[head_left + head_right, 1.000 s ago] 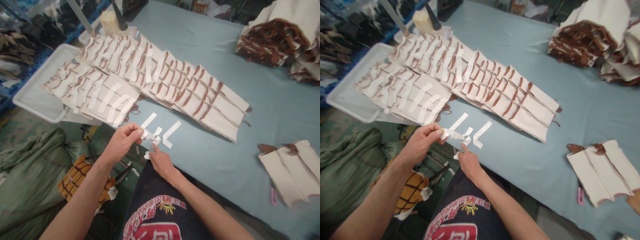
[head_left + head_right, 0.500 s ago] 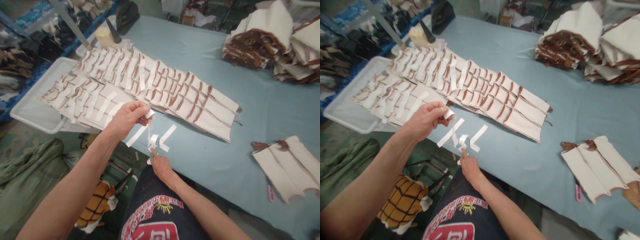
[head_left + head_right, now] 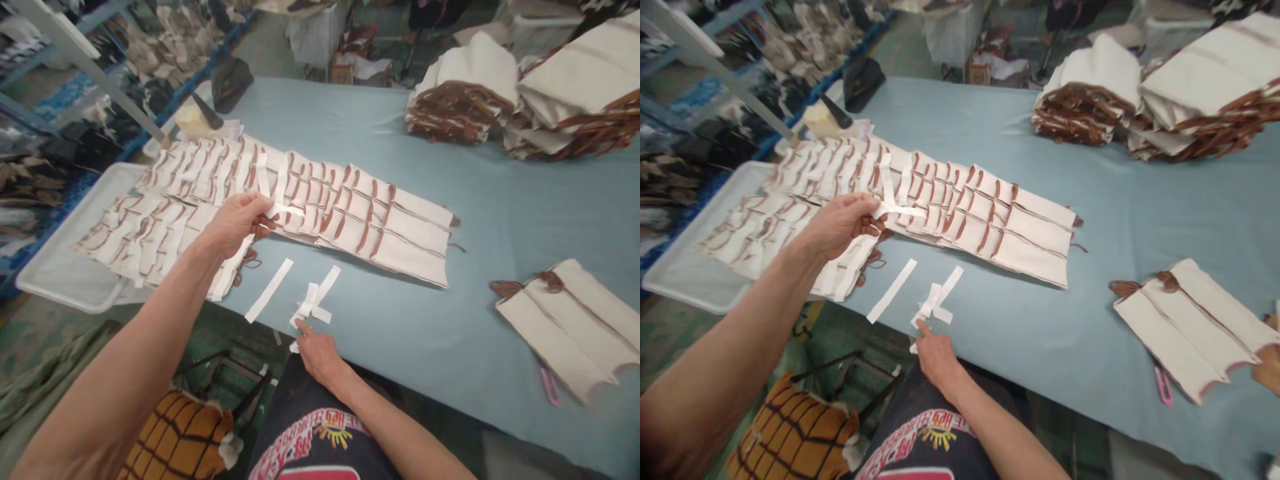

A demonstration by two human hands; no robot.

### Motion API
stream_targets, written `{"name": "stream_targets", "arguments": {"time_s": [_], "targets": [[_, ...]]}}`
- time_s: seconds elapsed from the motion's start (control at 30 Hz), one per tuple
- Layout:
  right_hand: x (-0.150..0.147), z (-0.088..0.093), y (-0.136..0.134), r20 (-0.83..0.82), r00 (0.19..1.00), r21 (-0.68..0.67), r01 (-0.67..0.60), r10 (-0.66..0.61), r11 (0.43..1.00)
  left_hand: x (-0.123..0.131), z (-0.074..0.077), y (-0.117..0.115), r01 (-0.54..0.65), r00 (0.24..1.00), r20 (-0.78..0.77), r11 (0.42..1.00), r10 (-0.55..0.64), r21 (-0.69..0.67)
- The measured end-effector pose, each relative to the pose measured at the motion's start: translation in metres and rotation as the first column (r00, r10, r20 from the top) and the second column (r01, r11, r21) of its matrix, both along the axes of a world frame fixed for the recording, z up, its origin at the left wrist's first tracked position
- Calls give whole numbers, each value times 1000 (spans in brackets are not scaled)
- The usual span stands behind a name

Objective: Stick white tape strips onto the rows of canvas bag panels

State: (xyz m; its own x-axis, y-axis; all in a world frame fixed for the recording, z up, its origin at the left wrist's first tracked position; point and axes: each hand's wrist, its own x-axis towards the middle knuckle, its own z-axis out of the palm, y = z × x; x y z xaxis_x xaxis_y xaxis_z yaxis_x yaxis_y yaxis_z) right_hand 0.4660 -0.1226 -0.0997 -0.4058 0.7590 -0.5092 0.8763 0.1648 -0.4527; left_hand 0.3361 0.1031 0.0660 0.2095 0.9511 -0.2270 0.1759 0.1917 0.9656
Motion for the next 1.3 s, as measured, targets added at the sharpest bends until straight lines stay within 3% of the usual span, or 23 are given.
{"name": "stream_targets", "arguments": {"time_s": [0.2, 0.47, 0.77, 1.13, 1.3], "targets": [[0, -7, 1, -20, 1000, 4, 13, -13, 1000, -49, -13, -23, -63, 994, -87, 998, 61, -26], [-6, -8, 3, 14, 1000, -28, 10, -10, 1000, -106, -40, -31, -155, 988, -2, 985, 155, -81], [-13, 3, 8, 56, 998, -72, 11, -7, 997, -132, -118, -39, -131, 973, -211, 975, 91, -182], [-17, 2, 9, 77, 997, -96, 20, -12, 995, -170, -183, -116, -256, 879, -461, 934, 119, -247], [-17, 4, 10, 88, 996, -100, -2, 10, 995, -178, -207, -135, -289, 815, -569, 926, 105, -244]]}}
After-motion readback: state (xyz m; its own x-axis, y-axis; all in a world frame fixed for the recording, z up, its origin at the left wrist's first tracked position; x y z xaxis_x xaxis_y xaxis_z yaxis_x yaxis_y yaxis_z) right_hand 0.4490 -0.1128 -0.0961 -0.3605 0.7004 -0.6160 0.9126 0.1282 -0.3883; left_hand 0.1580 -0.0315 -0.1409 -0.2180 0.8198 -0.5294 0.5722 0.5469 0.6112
